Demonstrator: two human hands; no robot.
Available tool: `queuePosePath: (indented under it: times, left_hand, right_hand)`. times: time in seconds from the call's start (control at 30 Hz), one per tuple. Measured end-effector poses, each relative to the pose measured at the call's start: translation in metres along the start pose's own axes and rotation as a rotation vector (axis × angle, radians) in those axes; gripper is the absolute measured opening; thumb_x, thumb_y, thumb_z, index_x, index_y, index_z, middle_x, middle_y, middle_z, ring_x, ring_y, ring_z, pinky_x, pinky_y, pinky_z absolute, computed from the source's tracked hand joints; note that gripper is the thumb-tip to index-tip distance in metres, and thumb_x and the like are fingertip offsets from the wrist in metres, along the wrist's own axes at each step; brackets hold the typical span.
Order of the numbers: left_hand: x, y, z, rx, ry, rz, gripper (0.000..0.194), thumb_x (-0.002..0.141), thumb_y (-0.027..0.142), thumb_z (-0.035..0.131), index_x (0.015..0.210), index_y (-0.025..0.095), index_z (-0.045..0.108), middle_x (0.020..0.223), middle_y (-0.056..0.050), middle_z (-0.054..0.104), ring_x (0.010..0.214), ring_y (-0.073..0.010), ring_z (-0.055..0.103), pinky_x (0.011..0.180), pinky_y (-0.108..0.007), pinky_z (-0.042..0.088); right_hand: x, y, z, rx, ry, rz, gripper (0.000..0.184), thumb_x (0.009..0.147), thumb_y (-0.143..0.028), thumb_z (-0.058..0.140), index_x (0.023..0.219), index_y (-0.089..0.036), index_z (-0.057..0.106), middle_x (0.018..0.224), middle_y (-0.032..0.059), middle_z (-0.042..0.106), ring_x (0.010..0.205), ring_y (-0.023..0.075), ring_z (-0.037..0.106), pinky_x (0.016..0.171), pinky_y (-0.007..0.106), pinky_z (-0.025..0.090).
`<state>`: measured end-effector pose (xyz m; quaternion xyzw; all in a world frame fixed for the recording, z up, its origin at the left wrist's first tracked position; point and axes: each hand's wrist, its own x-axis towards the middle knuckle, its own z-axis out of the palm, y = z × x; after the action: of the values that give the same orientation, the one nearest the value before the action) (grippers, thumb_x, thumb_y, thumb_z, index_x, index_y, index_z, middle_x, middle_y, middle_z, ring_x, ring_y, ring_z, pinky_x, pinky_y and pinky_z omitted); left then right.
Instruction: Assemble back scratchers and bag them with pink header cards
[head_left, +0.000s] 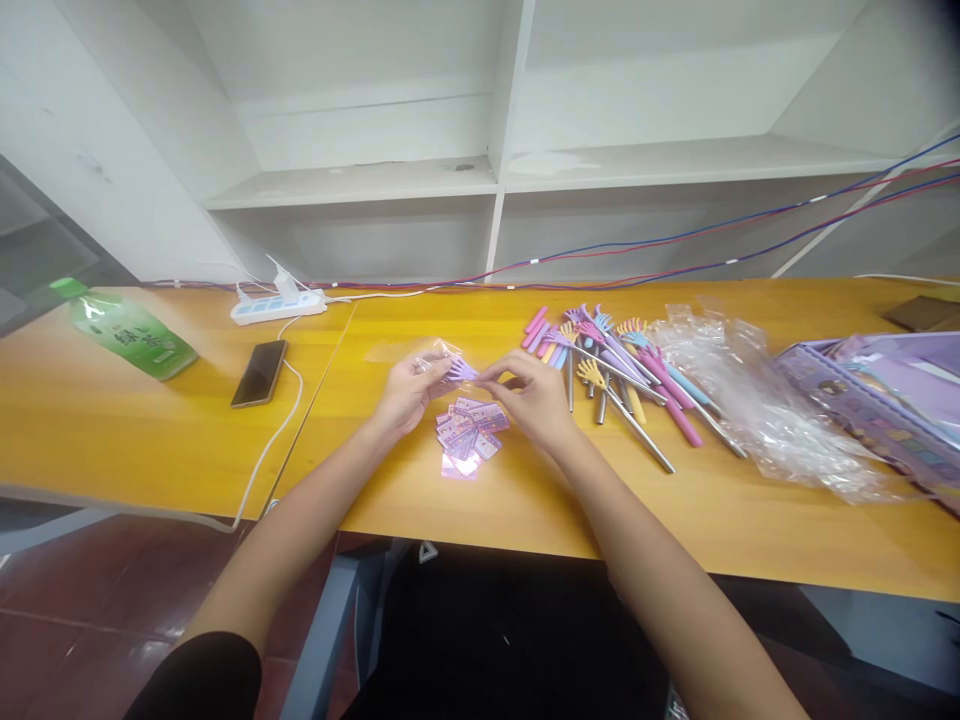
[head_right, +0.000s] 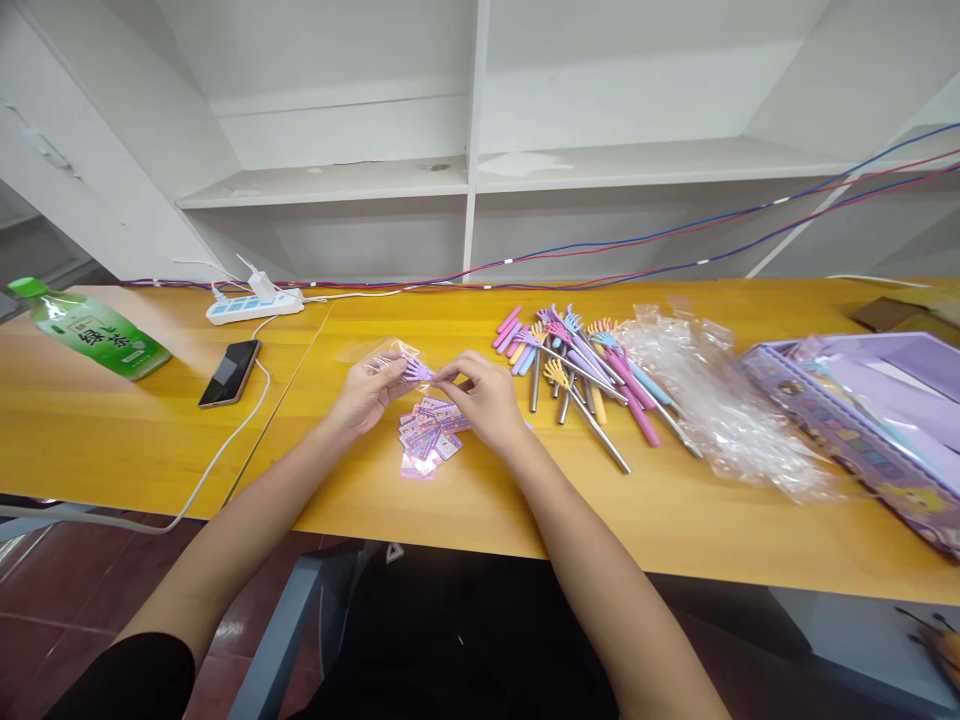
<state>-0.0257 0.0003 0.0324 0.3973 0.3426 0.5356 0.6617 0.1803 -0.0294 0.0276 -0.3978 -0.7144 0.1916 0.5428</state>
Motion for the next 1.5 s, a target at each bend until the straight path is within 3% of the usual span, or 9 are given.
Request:
queuePosePath:
  times: [0.13, 0.33, 0.43, 0.5, 0.63, 0.87, 1.1, 1.33, 1.5]
  left_hand:
    - [-0.002, -0.001, 0.0, 0.058, -0.033, -0.033, 0.048, 0.061, 0.034, 0.101, 0.095, 0.012, 0.074, 0.091, -0.007, 0.079, 0.083, -0.0188, 0.075, 0.082, -0.036, 0.061]
    - [-0.007, -0.013, 0.006, 0.129, -0.087, -0.017, 0.044, 0.066, 0.038, 0.098, 0.093, 0.011, 0.076, 0.093, -0.011, 0.08, 0.084, -0.0193, 0.075, 0.08, -0.033, 0.061]
    - [-0.004, -0.015, 0.003, 0.111, -0.037, 0.038, 0.042, 0.068, 0.04, 0.096, 0.093, 0.012, 0.077, 0.092, -0.01, 0.08, 0.08, -0.0172, 0.074, 0.079, -0.032, 0.061]
    - [0.001, -0.012, -0.001, 0.077, 0.027, 0.1, 0.041, 0.07, 0.04, 0.096, 0.093, 0.012, 0.076, 0.092, -0.009, 0.08, 0.08, -0.0157, 0.074, 0.081, -0.031, 0.061]
    - [0.012, -0.001, -0.013, -0.016, 0.159, 0.205, 0.041, 0.067, 0.037, 0.097, 0.092, 0.014, 0.074, 0.09, -0.005, 0.077, 0.081, -0.0132, 0.073, 0.081, -0.028, 0.061]
    - [0.014, 0.003, -0.013, -0.065, 0.154, 0.189, 0.045, 0.063, 0.031, 0.099, 0.096, 0.016, 0.071, 0.091, -0.001, 0.073, 0.082, -0.0107, 0.069, 0.082, -0.027, 0.058]
    - [0.006, -0.01, -0.008, 0.061, 0.054, 0.055, 0.052, 0.06, 0.023, 0.096, 0.104, 0.015, 0.069, 0.081, 0.002, 0.071, 0.074, -0.0106, 0.066, 0.079, -0.027, 0.052]
    - [-0.008, -0.027, 0.005, 0.15, -0.102, -0.079, 0.047, 0.063, 0.031, 0.097, 0.1, 0.015, 0.073, 0.091, -0.004, 0.076, 0.079, -0.0139, 0.068, 0.075, -0.026, 0.049]
    - [-0.006, -0.028, 0.006, 0.089, -0.019, -0.018, 0.036, 0.066, 0.025, 0.091, 0.096, 0.017, 0.072, 0.083, 0.001, 0.07, 0.069, -0.0083, 0.058, 0.067, -0.023, 0.044]
  right_hand:
    - [0.0, 0.004, 0.001, 0.041, 0.0, 0.104, 0.017, 0.092, -0.039, 0.078, 0.083, -0.024, 0.076, 0.086, 0.0039, 0.07, 0.082, 0.0191, 0.068, 0.064, 0.031, 0.056]
    - [-0.005, 0.002, 0.008, 0.041, 0.016, 0.129, 0.023, 0.093, -0.042, 0.074, 0.08, -0.023, 0.07, 0.1, 0.0073, 0.062, 0.091, 0.021, 0.065, 0.062, 0.031, 0.057]
    - [-0.005, 0.005, 0.01, -0.017, 0.048, 0.172, 0.027, 0.09, -0.048, 0.076, 0.096, -0.023, 0.068, 0.11, 0.0088, 0.06, 0.092, 0.0211, 0.065, 0.062, 0.032, 0.057]
    - [-0.004, 0.011, 0.008, -0.073, 0.035, 0.221, 0.032, 0.09, -0.048, 0.075, 0.107, -0.023, 0.065, 0.107, 0.008, 0.064, 0.089, 0.0212, 0.067, 0.069, 0.035, 0.057]
    - [-0.002, 0.021, 0.001, -0.13, -0.039, 0.29, 0.022, 0.098, -0.044, 0.063, 0.101, -0.022, 0.063, 0.095, 0.0065, 0.07, 0.085, 0.0215, 0.066, 0.079, 0.038, 0.054]
    - [0.0, 0.011, 0.002, -0.128, -0.044, 0.198, 0.025, 0.1, -0.046, 0.061, 0.094, -0.023, 0.068, 0.096, 0.006, 0.069, 0.084, 0.0206, 0.063, 0.075, 0.035, 0.05]
    - [-0.001, 0.005, 0.005, -0.095, -0.018, 0.108, 0.033, 0.099, -0.054, 0.067, 0.088, -0.023, 0.068, 0.086, 0.0042, 0.066, 0.08, 0.0197, 0.062, 0.072, 0.034, 0.05]
    - [-0.006, 0.002, 0.015, -0.083, -0.013, 0.062, 0.035, 0.098, -0.056, 0.067, 0.085, -0.024, 0.063, 0.086, 0.0045, 0.065, 0.079, 0.02, 0.062, 0.072, 0.035, 0.053]
    - [-0.007, 0.005, 0.019, -0.107, 0.025, 0.098, 0.026, 0.095, -0.046, 0.073, 0.093, -0.024, 0.059, 0.091, 0.0042, 0.064, 0.082, 0.0201, 0.062, 0.074, 0.035, 0.054]
